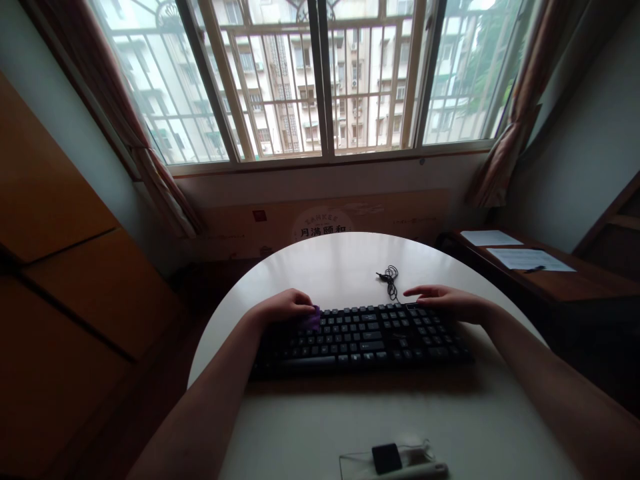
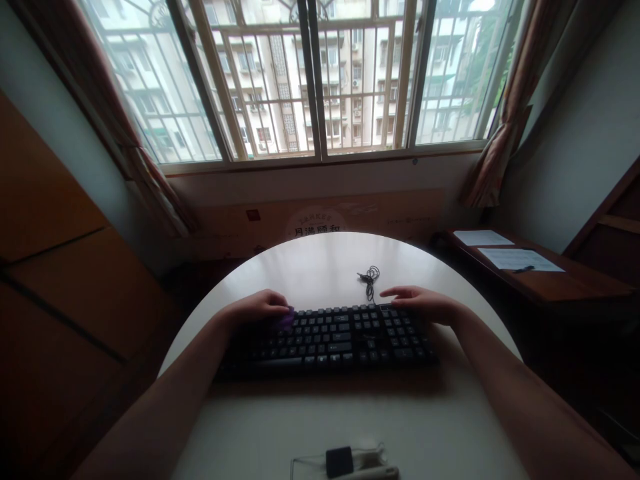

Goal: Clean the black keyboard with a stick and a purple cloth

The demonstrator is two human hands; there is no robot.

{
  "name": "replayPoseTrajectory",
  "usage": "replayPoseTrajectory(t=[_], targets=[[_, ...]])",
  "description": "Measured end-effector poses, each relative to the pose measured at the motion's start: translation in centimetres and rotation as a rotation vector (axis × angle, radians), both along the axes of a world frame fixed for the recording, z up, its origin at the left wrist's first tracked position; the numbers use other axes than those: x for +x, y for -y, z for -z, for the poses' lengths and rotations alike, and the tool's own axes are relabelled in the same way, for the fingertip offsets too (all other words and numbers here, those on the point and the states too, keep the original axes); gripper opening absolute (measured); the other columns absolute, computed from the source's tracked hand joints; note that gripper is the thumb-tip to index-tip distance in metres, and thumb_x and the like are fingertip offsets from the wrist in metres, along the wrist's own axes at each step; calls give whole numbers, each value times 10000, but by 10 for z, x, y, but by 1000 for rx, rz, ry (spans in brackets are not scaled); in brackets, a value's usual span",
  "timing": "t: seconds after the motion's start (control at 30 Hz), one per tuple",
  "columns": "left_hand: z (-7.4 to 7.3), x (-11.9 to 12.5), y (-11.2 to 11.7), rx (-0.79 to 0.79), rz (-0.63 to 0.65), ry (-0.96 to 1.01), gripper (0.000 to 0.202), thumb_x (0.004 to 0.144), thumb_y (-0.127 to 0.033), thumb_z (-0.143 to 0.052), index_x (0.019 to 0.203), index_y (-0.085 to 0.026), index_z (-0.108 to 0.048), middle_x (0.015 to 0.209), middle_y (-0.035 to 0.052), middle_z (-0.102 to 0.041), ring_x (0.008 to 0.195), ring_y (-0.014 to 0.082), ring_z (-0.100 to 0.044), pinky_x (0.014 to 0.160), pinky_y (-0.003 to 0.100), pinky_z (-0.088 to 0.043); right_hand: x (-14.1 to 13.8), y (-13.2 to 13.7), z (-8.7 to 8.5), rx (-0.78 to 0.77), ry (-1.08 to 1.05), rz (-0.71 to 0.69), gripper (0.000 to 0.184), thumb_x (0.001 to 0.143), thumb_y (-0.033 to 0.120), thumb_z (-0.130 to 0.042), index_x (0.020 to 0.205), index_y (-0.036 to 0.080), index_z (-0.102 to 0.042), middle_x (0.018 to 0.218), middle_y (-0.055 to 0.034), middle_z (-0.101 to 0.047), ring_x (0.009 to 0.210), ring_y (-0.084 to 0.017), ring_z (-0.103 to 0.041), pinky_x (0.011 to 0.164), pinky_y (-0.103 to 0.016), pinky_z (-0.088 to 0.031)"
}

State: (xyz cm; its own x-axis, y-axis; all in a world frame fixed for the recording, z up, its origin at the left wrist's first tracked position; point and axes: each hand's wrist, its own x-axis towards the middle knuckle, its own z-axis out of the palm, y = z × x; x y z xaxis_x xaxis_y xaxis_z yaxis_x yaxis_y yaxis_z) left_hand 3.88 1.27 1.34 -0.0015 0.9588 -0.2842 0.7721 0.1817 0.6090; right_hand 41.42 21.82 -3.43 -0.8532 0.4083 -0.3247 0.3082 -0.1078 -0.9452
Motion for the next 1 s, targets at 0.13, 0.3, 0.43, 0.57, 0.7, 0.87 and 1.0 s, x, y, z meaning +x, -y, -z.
replayPoseTrajectory(t=[0.13,0.3,0.43,0.57,0.7,0.87,1.0], targets=[[-3,6,1,31,8,19,470,749,-579,-589,941,-169,-714,949,53,-721,870,212,-623,768,272,-458,0,0,0,-17,4,9,604,796,408,-683,1339,216,-502,1063,-85,-651,903,-181,-631,760,-262,-509],[-1,17,-3,122,58,-10,370,753,-507,-613,906,-187,-716,920,44,-720,856,204,-630,775,270,-461,1,-1,0,-21,-2,12,604,796,401,-688,1336,210,-499,1050,-86,-652,902,-176,-630,752,-248,-510],[7,18,-9,208,15,-110,288,755,-444,-605,850,-191,-705,887,36,-714,839,201,-623,762,275,-465,1,-2,1,1,9,14,603,794,414,-685,1333,212,-505,1060,-90,-652,903,-183,-632,754,-258,-512],[6,18,-9,294,-4,-126,247,771,-413,-588,822,-192,-688,864,31,-707,815,198,-620,740,281,-465,0,-3,2,4,5,3,611,796,419,-682,1342,216,-497,1056,-87,-655,910,-184,-632,767,-264,-512],[-5,27,-5,377,13,-55,272,798,-433,-580,835,-186,-687,856,32,-702,823,192,-616,762,279,-465,0,-3,2,9,5,-3,601,801,421,-677,1338,213,-503,1074,-87,-651,913,-182,-630,767,-261,-510],[-4,39,-6,302,108,-127,269,787,-439,-613,890,-215,-722,935,43,-703,869,199,-615,784,271,-457,0,-3,2,-5,6,-11,588,809,414,-674,1335,215,-503,1068,-84,-651,908,-172,-628,754,-243,-504],[5,37,-10,217,86,-77,282,801,-444,-596,926,-225,-722,971,33,-714,884,196,-629,797,266,-458,1,-3,1,0,12,-12,580,817,420,-663,1338,222,-501,1073,-83,-650,912,-176,-627,755,-252,-505]])
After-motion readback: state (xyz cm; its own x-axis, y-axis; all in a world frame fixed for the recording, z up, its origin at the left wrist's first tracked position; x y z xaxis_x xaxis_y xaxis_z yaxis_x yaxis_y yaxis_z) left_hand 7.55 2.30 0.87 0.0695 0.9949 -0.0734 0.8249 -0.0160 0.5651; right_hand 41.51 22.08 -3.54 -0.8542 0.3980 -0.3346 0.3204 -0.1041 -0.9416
